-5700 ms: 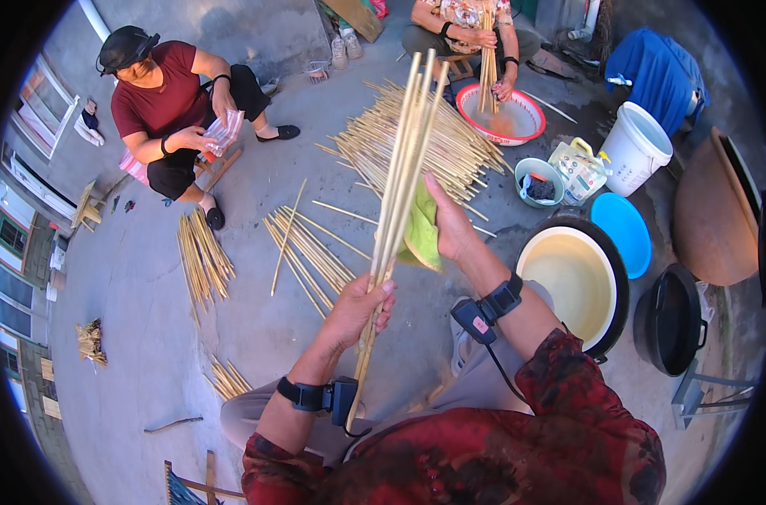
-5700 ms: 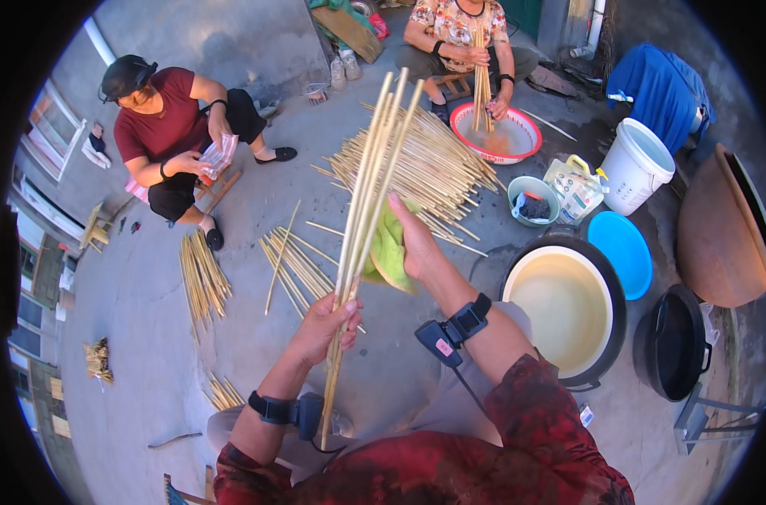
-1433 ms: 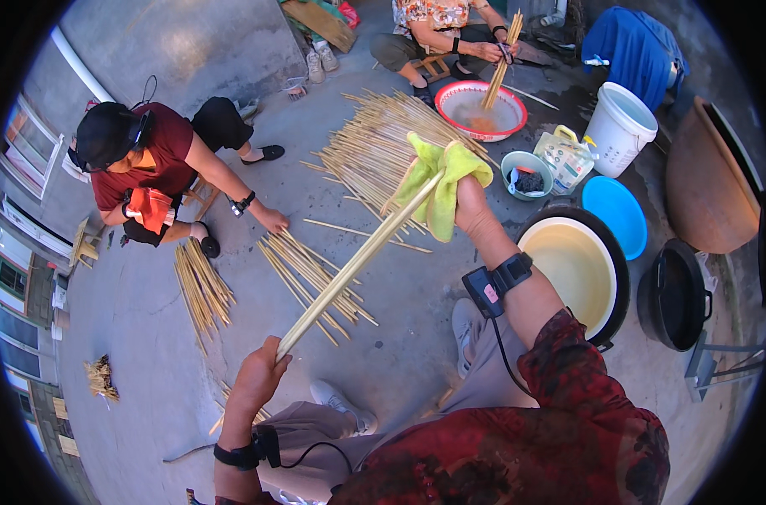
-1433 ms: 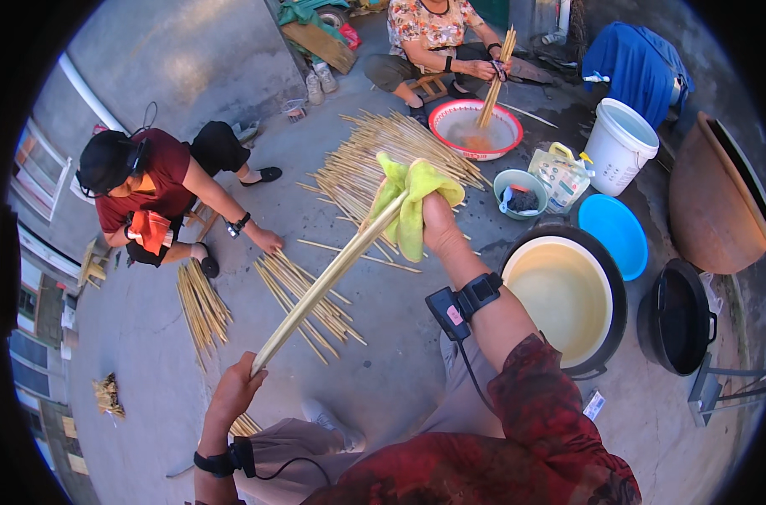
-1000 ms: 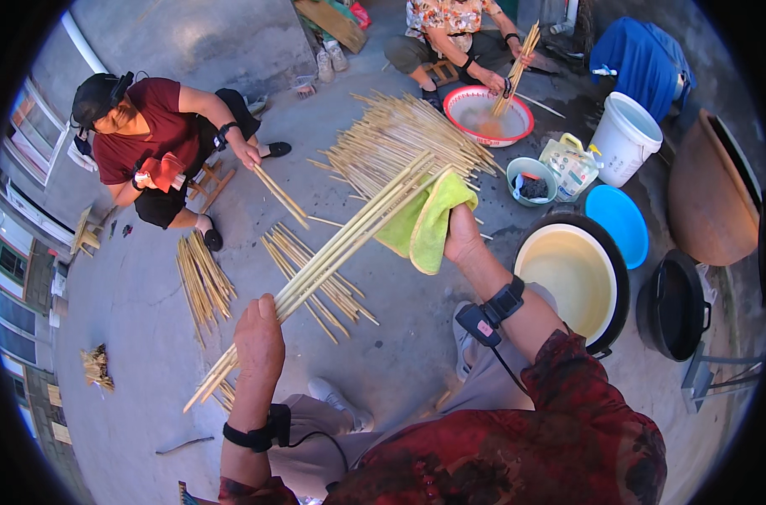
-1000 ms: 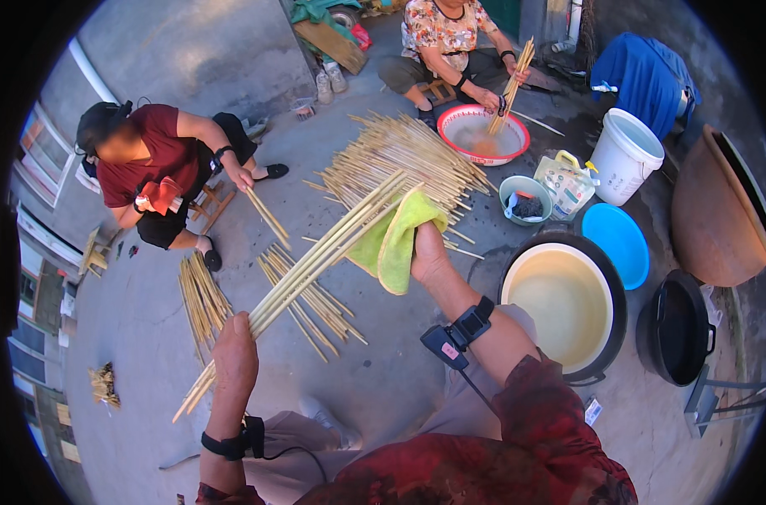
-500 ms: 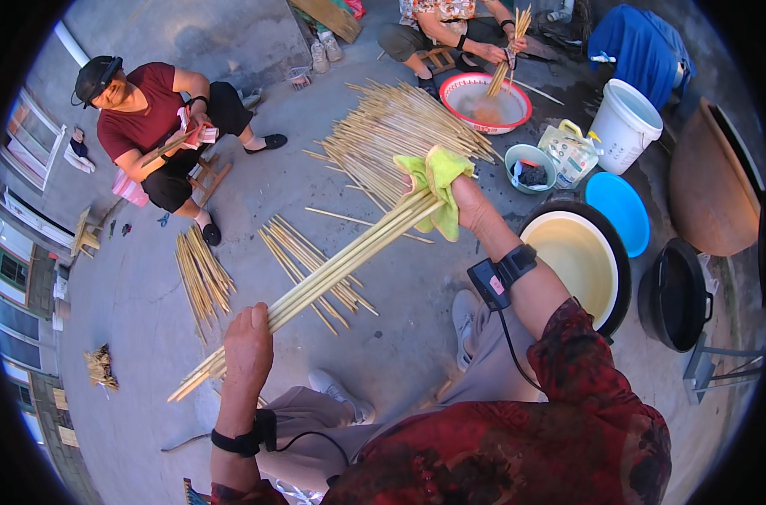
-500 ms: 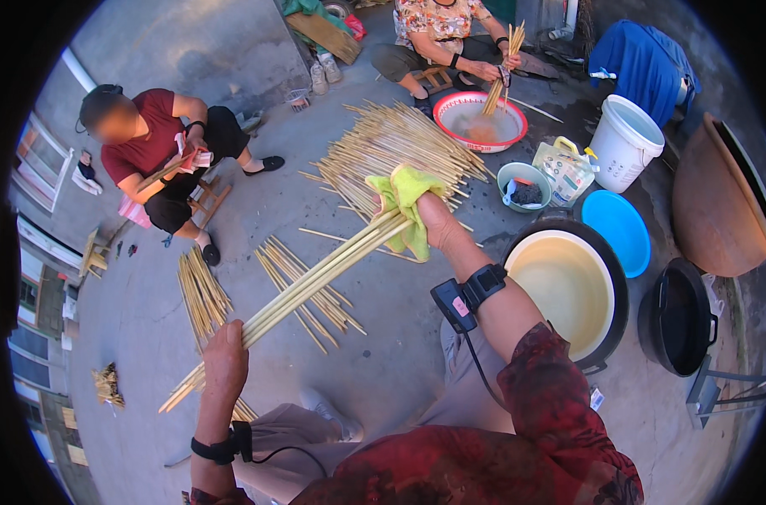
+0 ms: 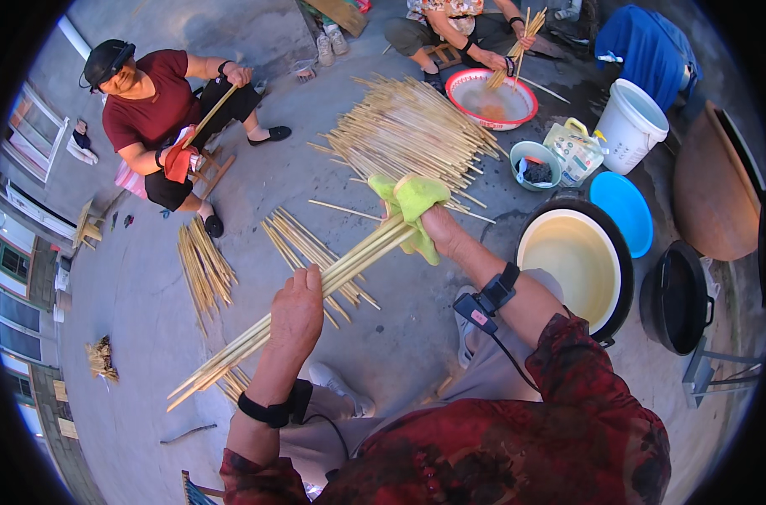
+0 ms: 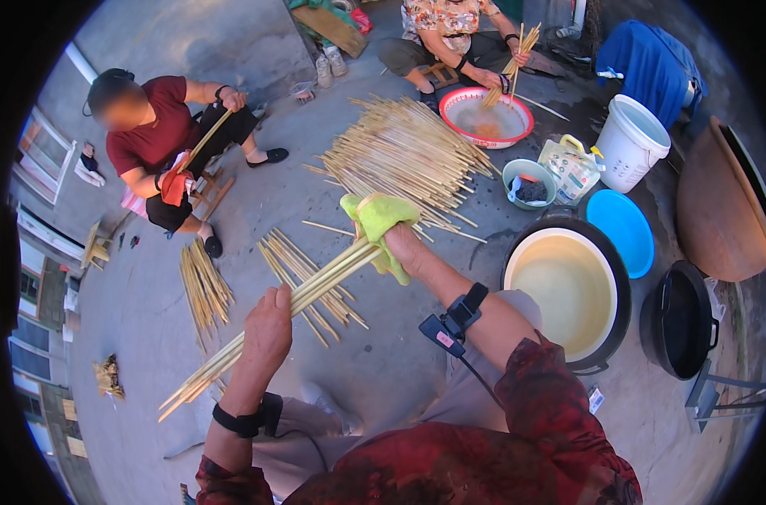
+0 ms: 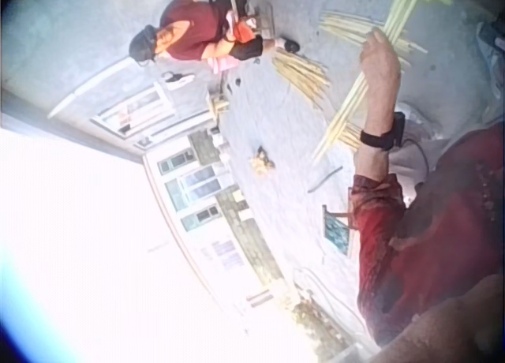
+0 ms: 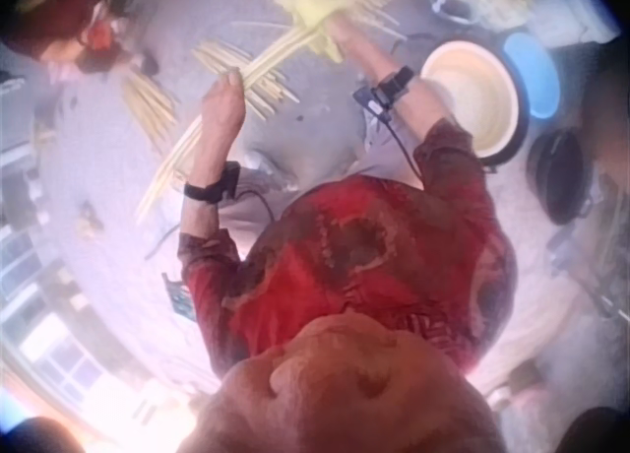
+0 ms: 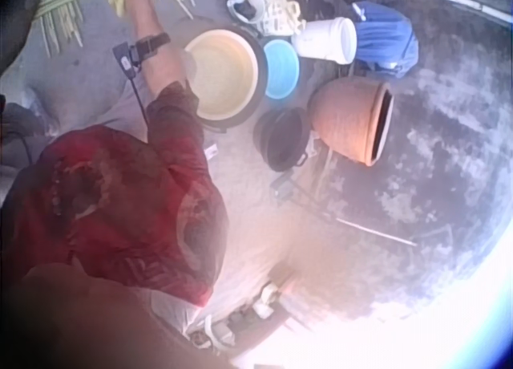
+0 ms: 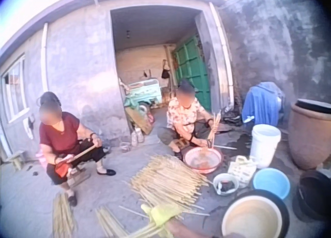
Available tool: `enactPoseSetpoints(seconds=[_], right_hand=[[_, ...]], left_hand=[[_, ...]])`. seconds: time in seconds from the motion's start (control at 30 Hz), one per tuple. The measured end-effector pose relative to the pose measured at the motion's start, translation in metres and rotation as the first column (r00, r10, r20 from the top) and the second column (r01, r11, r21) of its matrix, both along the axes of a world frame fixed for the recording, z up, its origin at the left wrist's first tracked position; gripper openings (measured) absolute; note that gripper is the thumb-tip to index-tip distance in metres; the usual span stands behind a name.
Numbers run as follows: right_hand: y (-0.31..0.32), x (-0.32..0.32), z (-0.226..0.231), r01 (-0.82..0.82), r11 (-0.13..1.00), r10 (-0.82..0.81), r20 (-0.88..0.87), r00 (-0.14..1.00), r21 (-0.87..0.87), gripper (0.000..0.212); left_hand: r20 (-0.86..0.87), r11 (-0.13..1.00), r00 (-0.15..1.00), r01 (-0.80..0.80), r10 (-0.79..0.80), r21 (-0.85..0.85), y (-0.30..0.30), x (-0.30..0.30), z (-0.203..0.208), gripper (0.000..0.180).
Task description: The person wipes a bundle of thin wooden sticks with a green cloth while sitting in a workspace with others who are sorting similar items.
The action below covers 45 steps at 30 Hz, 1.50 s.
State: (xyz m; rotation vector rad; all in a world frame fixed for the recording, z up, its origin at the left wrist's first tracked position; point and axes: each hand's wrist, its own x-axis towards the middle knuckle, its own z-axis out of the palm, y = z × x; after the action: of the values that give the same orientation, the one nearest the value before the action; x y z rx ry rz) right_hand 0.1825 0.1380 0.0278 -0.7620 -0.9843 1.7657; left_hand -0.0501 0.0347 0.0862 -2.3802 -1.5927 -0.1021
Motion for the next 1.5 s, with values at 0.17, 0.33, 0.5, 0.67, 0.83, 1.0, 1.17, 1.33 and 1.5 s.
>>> enactPoseSetpoints(seconds=[0.17,0.33,0.5,0.67,0.83,1.0,1.17,1.33,1.5], right_hand=[[0.001,-0.004,-0.003,-0.091,0.993,0.079,0.144,0.986,0.079,0.047],[0.005,-0.007,-0.013,0.036,0.999,-0.031,-0.134,0.99,0.031,0.046],[0.028,0.022,-0.027,0.38,0.881,-0.467,-0.396,0.79,-0.281,0.04],[0.005,0.01,-0.021,0.074,0.975,-0.142,-0.339,0.93,-0.208,0.03],[-0.057,-0.063,0.033,-0.084,0.983,-0.005,-0.479,0.878,-0.164,0.027],[-0.028,-0.058,0.025,0.153,0.956,-0.261,-0.486,0.834,-0.251,0.016],[0.008,-0.007,0.033,0.386,0.907,-0.42,-0.372,0.828,-0.165,0.017],[0.025,0.033,0.033,0.269,0.942,-0.333,-0.64,0.693,-0.199,0.02],[0.024,0.025,0.03,0.254,0.957,-0.288,-0.544,0.788,-0.138,0.029]], left_hand=[[-0.051,0.996,0.997,0.067,-0.065,0.053,0.006,0.012,-0.001,0.039],[0.043,0.996,0.999,0.004,-0.001,-0.087,0.005,0.017,0.0,0.038],[0.294,0.983,0.955,0.016,0.04,-0.185,0.006,0.002,0.0,0.031],[0.529,0.89,0.81,0.02,0.252,-0.455,0.029,-0.006,0.023,0.018],[0.51,0.849,0.85,0.169,0.131,-0.5,0.061,0.031,0.013,0.023],[0.573,0.949,0.809,0.066,0.131,-0.31,0.046,0.091,0.006,0.042],[0.683,0.905,0.714,0.379,-0.153,-0.194,0.043,0.058,-0.006,0.062],[0.667,0.392,0.25,0.647,0.701,-0.654,0.025,-0.01,-0.011,0.049],[0.607,0.201,0.287,0.768,0.742,-0.608,0.013,0.014,-0.026,0.047]])
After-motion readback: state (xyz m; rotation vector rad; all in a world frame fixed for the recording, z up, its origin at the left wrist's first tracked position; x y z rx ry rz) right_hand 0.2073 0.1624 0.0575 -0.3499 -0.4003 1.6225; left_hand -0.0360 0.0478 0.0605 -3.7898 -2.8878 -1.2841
